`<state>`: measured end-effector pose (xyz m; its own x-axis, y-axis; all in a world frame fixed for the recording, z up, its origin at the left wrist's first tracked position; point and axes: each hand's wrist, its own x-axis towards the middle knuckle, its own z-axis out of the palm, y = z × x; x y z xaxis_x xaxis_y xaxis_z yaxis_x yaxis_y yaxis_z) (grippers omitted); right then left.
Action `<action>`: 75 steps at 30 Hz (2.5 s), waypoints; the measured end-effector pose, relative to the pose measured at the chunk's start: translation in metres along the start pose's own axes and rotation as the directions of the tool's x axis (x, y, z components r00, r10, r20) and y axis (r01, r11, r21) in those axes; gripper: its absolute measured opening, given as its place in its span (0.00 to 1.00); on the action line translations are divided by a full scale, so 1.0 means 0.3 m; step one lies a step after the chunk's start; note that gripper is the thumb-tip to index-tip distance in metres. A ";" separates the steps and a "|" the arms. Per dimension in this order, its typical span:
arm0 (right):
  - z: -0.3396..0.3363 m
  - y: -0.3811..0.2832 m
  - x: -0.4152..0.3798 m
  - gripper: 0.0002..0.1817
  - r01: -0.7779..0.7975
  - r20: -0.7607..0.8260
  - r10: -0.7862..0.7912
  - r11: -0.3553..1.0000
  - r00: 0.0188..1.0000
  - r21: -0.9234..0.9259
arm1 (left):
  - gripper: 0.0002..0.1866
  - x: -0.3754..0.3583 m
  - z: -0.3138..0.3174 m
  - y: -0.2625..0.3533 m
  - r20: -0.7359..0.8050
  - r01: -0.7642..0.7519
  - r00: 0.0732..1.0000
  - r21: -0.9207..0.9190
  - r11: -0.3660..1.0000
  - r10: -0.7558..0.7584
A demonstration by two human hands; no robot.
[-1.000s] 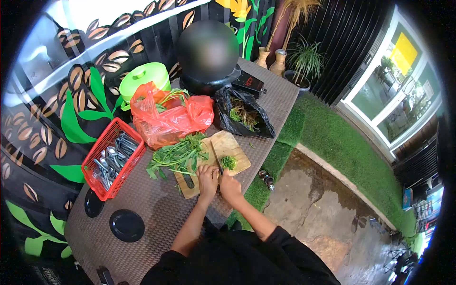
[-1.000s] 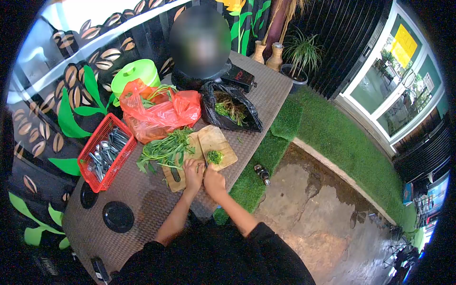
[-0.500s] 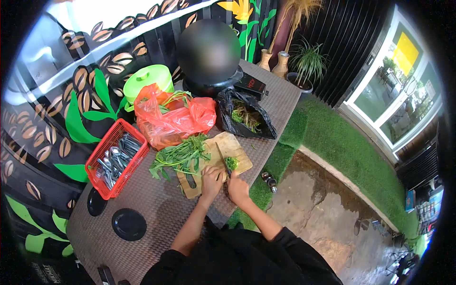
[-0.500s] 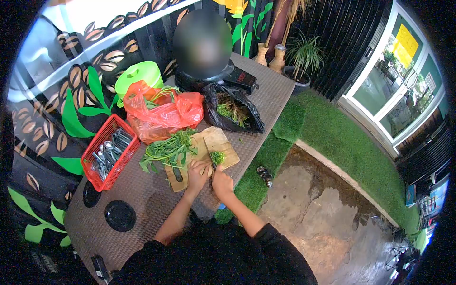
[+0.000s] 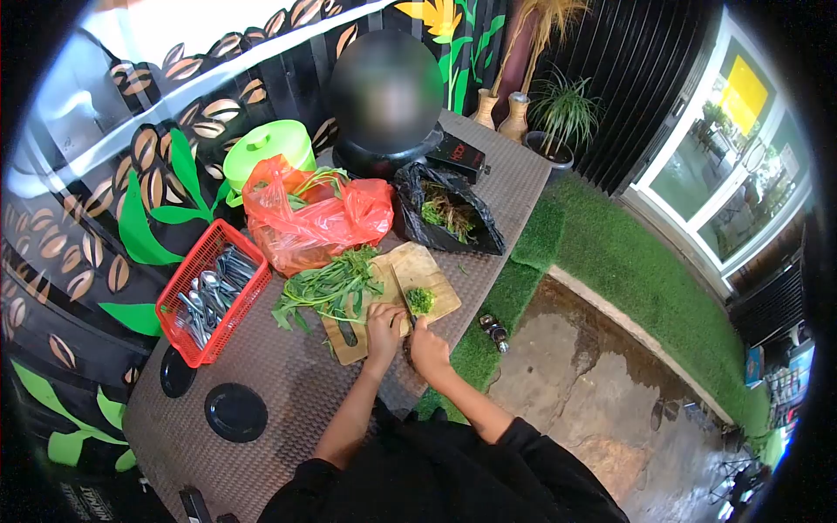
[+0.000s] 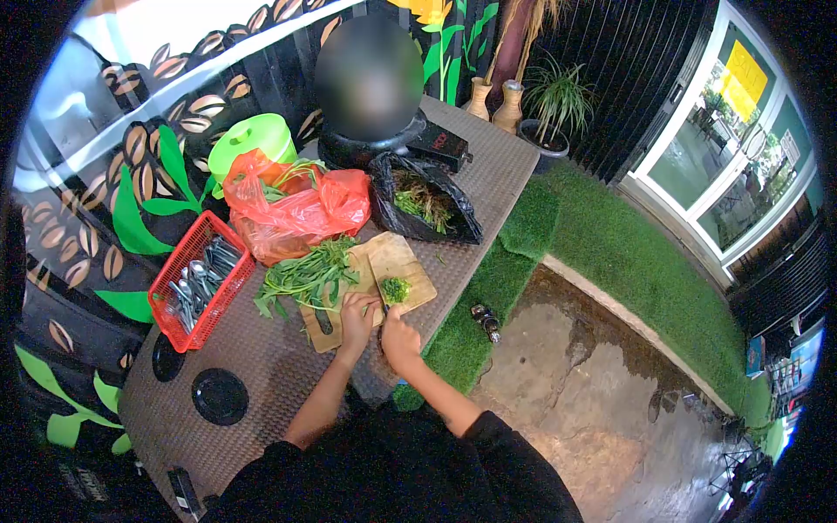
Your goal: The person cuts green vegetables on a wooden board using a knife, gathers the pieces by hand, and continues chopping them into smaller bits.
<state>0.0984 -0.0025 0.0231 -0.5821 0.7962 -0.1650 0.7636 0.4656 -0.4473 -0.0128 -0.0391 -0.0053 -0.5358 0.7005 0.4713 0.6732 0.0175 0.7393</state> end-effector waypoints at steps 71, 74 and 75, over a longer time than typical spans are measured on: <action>0.015 0.024 0.053 0.15 0.022 0.023 -0.023 0.999 0.999 0.047 | 0.03 -0.005 -0.024 -0.010 -0.007 -0.016 1.000 0.004 1.000 0.016; 0.010 0.040 0.048 0.15 0.074 -0.017 -0.073 0.996 0.997 0.054 | 0.03 -0.009 -0.021 -0.004 -0.024 -0.003 1.000 0.025 1.000 0.003; 0.012 0.026 0.010 0.15 0.075 -0.017 -0.074 0.996 0.997 0.053 | 0.03 -0.009 -0.022 -0.007 -0.025 -0.003 1.000 0.025 1.000 0.004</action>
<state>0.1016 0.0022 0.0160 -0.6324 0.7659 -0.1159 0.7017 0.5031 -0.5045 -0.0161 -0.0457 -0.0049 -0.5461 0.6824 0.4860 0.6876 0.0336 0.7254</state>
